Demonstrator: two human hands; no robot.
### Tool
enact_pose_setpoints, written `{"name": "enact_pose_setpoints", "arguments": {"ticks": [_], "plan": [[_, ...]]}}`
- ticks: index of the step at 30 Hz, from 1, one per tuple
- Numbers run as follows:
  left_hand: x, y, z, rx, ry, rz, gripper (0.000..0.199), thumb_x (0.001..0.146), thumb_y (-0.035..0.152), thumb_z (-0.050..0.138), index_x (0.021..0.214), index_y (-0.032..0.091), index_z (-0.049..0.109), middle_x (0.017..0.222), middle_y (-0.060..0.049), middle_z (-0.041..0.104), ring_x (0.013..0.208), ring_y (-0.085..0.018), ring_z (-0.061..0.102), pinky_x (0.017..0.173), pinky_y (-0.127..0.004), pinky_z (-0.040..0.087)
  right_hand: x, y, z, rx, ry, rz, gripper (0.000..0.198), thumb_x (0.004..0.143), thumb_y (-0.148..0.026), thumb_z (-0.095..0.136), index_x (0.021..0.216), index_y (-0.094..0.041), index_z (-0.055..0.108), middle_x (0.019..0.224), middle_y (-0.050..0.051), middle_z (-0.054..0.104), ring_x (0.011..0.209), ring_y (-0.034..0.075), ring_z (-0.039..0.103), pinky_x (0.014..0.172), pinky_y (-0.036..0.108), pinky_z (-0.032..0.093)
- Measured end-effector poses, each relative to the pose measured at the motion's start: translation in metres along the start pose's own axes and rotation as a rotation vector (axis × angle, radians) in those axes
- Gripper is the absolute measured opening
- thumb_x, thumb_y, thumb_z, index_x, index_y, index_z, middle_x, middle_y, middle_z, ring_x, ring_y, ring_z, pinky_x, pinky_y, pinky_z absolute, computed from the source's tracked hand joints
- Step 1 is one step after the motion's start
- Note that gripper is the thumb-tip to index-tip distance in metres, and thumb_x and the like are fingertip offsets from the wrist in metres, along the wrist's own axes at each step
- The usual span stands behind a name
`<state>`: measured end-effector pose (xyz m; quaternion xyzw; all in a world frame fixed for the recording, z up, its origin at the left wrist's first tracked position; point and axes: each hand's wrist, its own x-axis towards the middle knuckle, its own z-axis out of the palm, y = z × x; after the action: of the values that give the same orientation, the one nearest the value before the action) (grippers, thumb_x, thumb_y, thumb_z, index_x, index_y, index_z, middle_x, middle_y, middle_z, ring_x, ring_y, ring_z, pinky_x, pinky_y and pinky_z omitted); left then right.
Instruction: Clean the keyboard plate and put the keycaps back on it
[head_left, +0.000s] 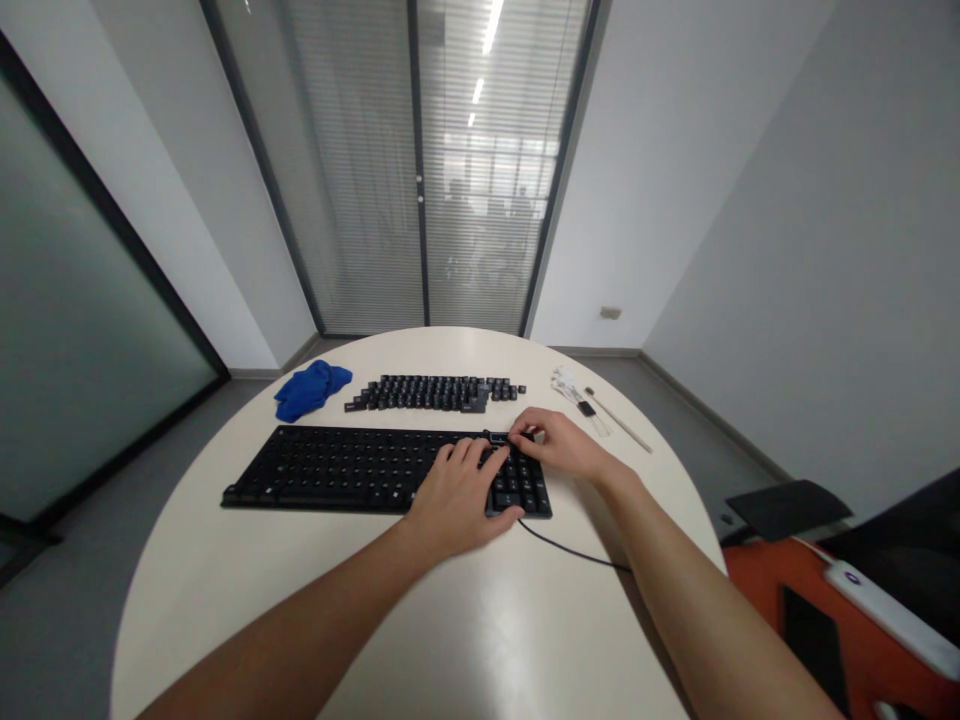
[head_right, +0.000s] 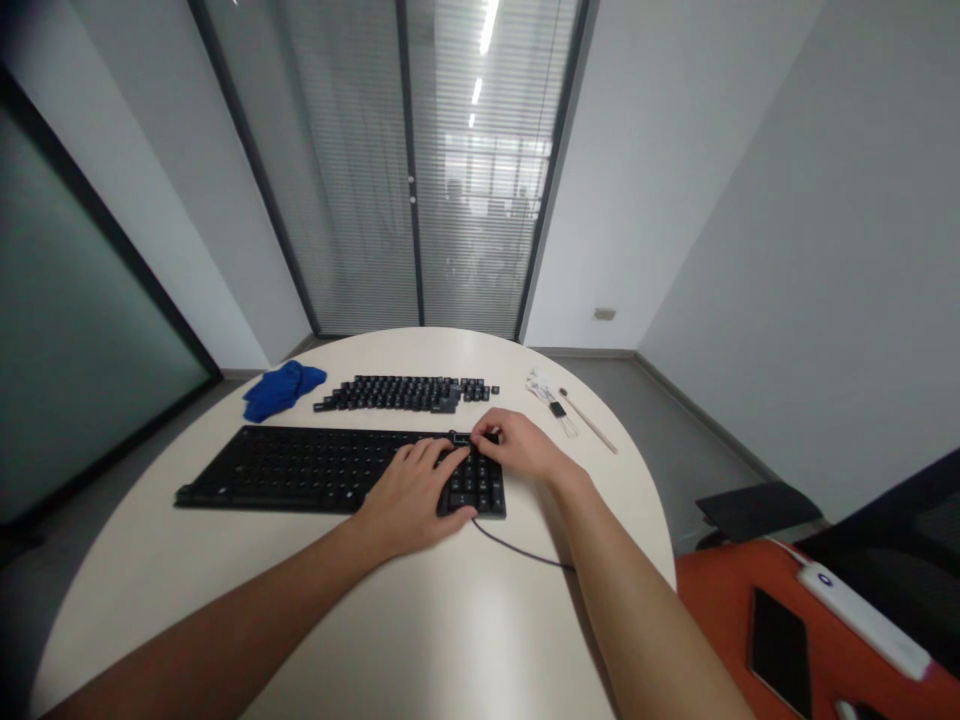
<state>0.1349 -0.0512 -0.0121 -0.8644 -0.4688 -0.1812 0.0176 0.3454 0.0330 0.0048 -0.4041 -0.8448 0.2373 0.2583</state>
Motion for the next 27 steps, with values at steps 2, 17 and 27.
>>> {"name": "enact_pose_setpoints", "arguments": {"ticks": [2, 17, 27], "plan": [[0.000, 0.000, 0.000, -0.002, -0.001, 0.001, 0.066, 0.085, 0.060, 0.061, 0.138, 0.020, 0.050, 0.130, -0.013, 0.056, 0.118, -0.034, 0.049, 0.101, -0.048, 0.039, 0.000, 0.001, 0.001, 0.007, 0.007, -0.001, 0.011, 0.085, -0.023, 0.061, 0.087, -0.019, 0.071, 0.091, 0.006, 0.070, 0.084, 0.019, 0.064, 0.074, 0.031, 0.049], [0.002, 0.000, -0.001, -0.014, -0.004, -0.010, 0.066, 0.085, 0.060, 0.062, 0.136, 0.021, 0.051, 0.129, -0.013, 0.057, 0.117, -0.034, 0.049, 0.101, -0.049, 0.039, 0.007, 0.013, 0.014, 0.260, -0.018, 0.239, 0.020, 0.075, -0.029, 0.065, 0.091, -0.017, 0.066, 0.088, 0.003, 0.069, 0.083, 0.019, 0.063, 0.079, 0.033, 0.048], [0.002, 0.000, -0.003, -0.026, -0.009, -0.008, 0.058, 0.085, 0.058, 0.062, 0.130, 0.022, 0.055, 0.126, -0.012, 0.057, 0.117, -0.034, 0.049, 0.100, -0.048, 0.040, 0.011, 0.017, 0.023, 0.260, 0.025, 0.286, 0.019, 0.070, -0.025, 0.065, 0.088, -0.017, 0.062, 0.084, 0.001, 0.066, 0.079, 0.018, 0.060, 0.075, 0.031, 0.048]]}}
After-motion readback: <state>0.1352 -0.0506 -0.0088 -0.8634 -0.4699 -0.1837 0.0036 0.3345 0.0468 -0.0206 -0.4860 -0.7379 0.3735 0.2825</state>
